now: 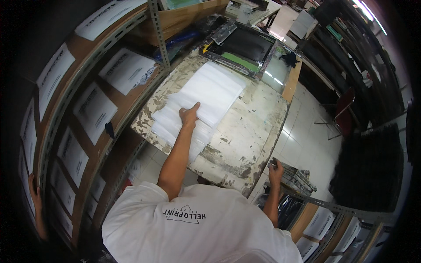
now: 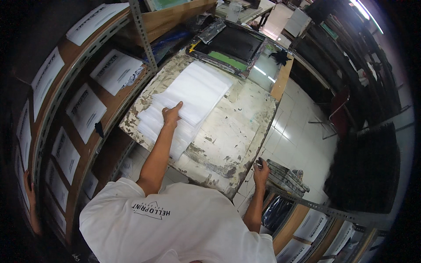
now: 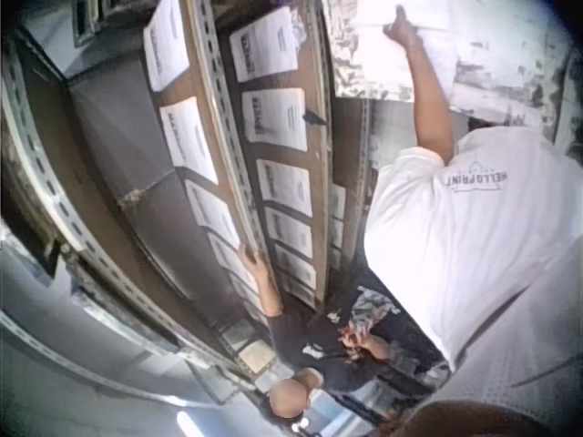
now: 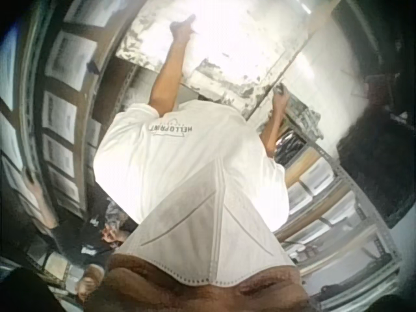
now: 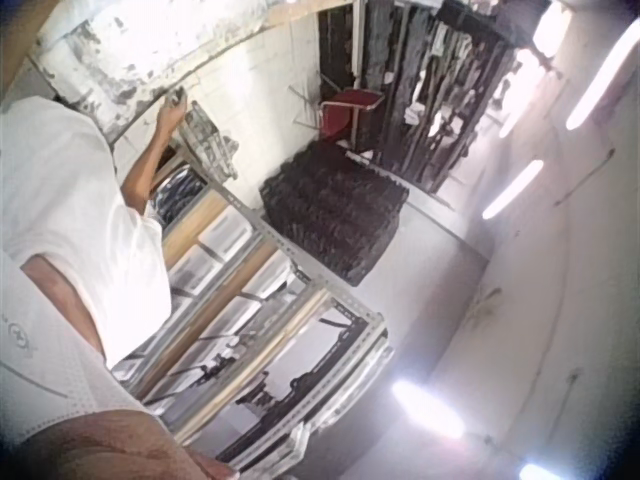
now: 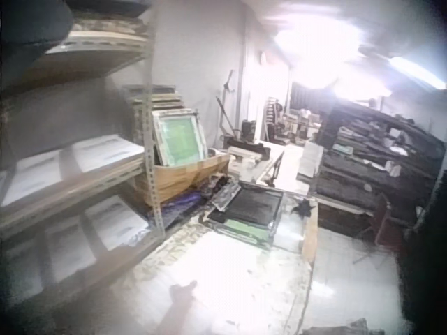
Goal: The person stacks white paper bags on a table, organizes them into bundles, and then applies a liquid to a screen printing frame and wipes it with a cloth.
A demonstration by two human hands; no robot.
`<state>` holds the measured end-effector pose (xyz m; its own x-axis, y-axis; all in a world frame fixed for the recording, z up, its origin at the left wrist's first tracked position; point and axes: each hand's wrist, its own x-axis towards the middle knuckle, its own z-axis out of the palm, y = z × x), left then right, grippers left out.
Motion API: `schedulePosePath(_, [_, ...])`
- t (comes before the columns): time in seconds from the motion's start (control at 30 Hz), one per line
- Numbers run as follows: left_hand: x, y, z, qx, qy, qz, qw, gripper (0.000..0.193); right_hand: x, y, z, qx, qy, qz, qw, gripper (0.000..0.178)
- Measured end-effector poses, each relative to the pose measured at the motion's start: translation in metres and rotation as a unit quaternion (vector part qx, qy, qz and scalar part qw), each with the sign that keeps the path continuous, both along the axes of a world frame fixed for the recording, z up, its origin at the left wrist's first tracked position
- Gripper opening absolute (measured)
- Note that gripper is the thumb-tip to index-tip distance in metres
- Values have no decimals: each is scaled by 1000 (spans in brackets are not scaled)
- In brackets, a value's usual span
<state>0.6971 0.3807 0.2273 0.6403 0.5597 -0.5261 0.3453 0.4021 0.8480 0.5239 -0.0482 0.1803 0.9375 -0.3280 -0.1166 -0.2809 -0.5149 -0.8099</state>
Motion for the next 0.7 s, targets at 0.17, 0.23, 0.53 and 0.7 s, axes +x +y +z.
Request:
schedulePosePath(0.17, [-54,1,24,307,-23,-9,951,82,-68,1,18,12,7,-110,994,40])
schedulePosePath(0.23, [-71,-8,25,417,-49,-14,908,79,-98,-4,11,-42,12,-115,992,36])
schedulePosePath(0.53, [-75,-27,-30,635,-44,-369,677,73,-216,-25,-98,55,113,-106,986,36])
schedulePosePath(0.7, [-92,-39,-23,616,-119,-307,716,74,-284,-31,-142,153,159,-196,955,40])
